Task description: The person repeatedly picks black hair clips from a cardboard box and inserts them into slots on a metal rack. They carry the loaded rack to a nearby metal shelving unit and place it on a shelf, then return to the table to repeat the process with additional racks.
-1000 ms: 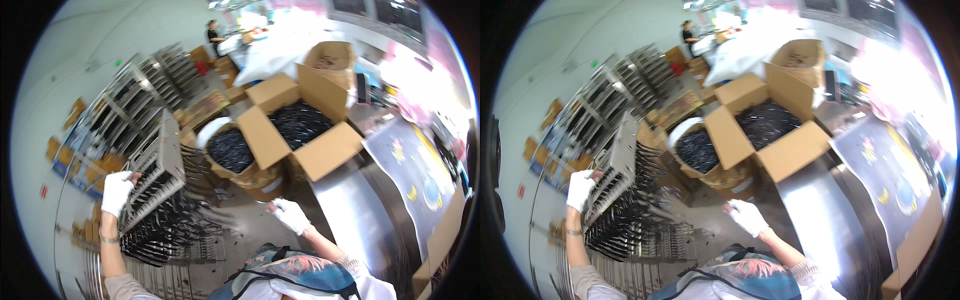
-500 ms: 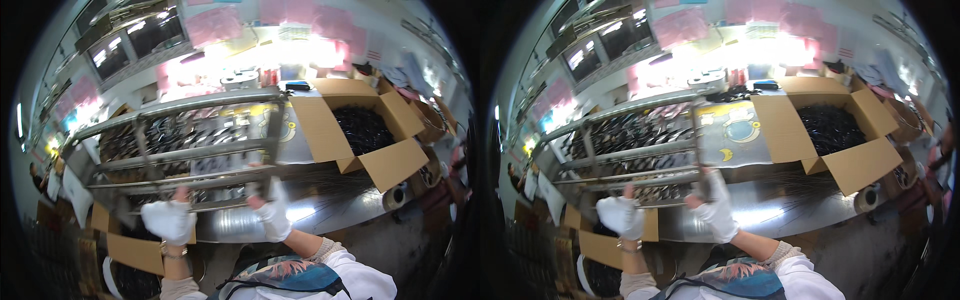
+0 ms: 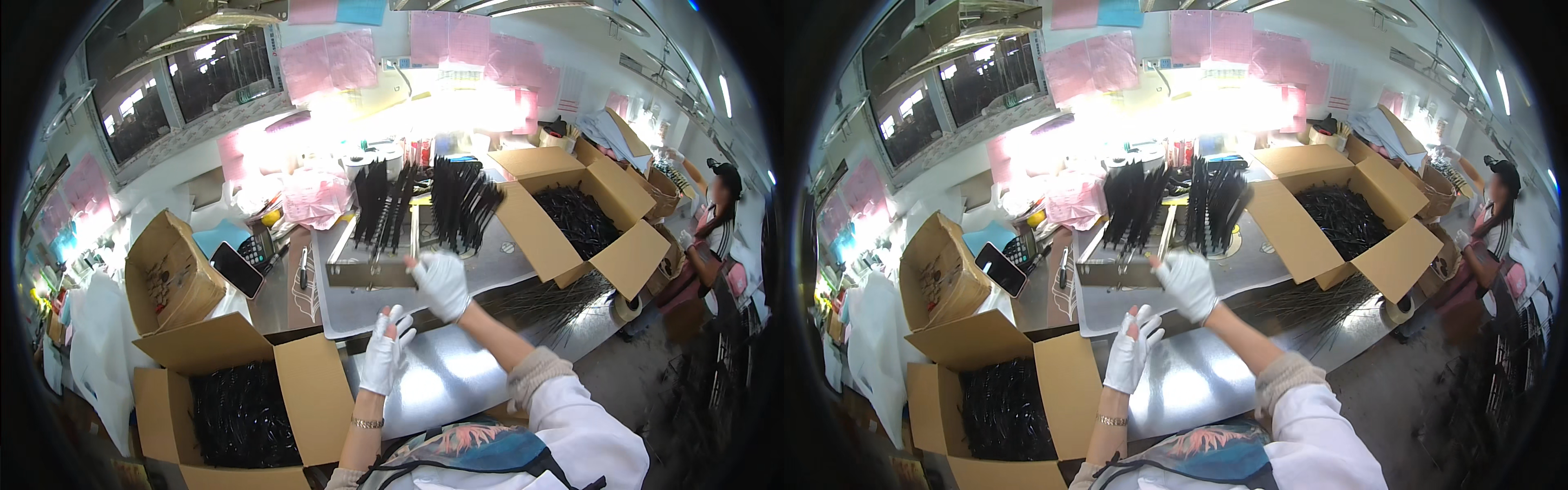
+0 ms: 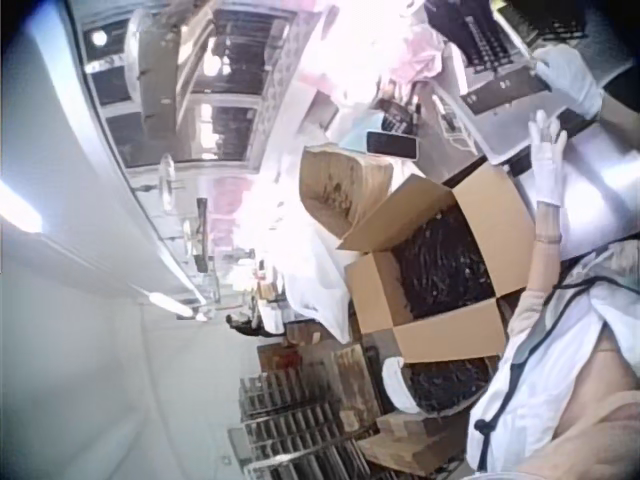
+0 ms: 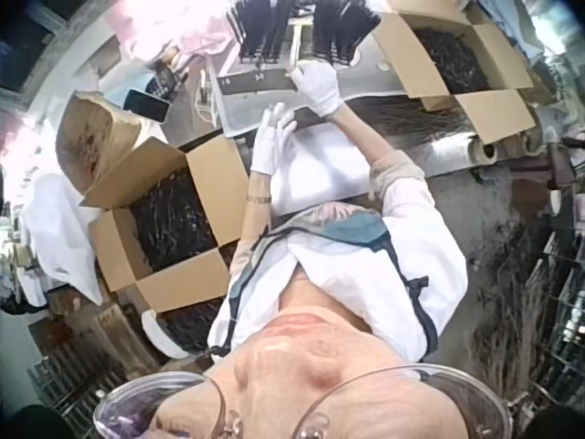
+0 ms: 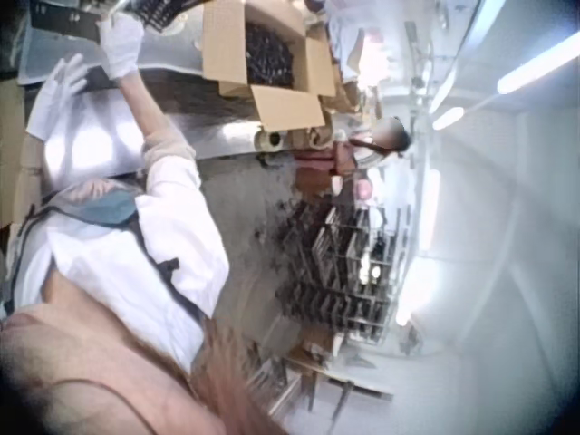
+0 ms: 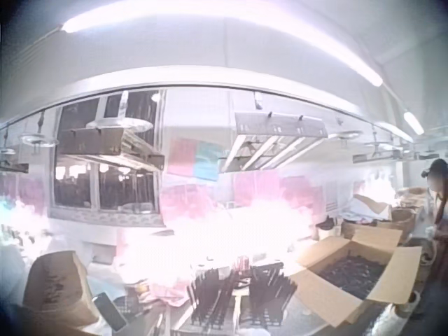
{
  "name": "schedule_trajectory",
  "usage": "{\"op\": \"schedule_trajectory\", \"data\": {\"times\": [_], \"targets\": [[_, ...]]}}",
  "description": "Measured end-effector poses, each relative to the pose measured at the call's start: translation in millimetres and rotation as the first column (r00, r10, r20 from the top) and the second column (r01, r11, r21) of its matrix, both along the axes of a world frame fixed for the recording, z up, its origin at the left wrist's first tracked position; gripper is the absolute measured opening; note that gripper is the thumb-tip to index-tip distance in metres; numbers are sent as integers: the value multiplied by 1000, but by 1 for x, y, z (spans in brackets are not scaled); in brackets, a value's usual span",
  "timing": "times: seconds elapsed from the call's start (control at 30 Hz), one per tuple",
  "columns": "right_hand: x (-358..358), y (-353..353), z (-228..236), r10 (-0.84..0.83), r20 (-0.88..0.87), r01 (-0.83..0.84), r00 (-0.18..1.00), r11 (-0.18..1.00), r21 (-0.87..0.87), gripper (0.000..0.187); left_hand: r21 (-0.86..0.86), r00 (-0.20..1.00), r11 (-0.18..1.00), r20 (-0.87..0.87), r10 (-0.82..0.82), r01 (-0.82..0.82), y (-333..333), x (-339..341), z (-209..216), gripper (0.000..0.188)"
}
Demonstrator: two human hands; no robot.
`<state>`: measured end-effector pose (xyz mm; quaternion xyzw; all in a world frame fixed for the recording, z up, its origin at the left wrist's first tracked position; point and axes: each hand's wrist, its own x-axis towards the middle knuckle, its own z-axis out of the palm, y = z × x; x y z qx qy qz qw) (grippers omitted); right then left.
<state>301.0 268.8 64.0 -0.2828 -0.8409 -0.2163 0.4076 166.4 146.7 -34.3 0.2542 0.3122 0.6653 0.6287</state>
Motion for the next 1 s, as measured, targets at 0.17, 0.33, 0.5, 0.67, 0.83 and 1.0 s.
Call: {"op": "schedule_trajectory", "data": {"times": [0.17, 0.33, 0.5, 0.67, 0.83, 1.0], "targets": [[-26, -24, -95, -141, -190, -72, 972, 590, -804, 51, -163, 864, 964, 492, -105, 210, 49, -29, -59, 57], [5, -53, -106, 81, -242, -167, 967, 919, -358, 29, -135, 990, 990, -128, -52, 35, 28, -35, -44, 43], [39, -64, -111, -434, -510, 40, 743, 789, -612, 73, 233, 340, 970, -909, 241, -65, 39, 9, 21, 52], [12, 29, -109, -438, -810, -261, 391, 791, -553, 84, 510, 331, 853, -790, 517, -114, 140, 52, 39, 86], [13, 65, -74, -430, -818, -129, 383, 851, -508, 40, 386, 410, 888, -789, 458, -250, 199, 57, 33, 36], [6, 67, -65, -616, -704, -138, 354, 710, -691, 31, 250, 570, 952, -763, 306, -177, 205, 56, 25, 27]]}}
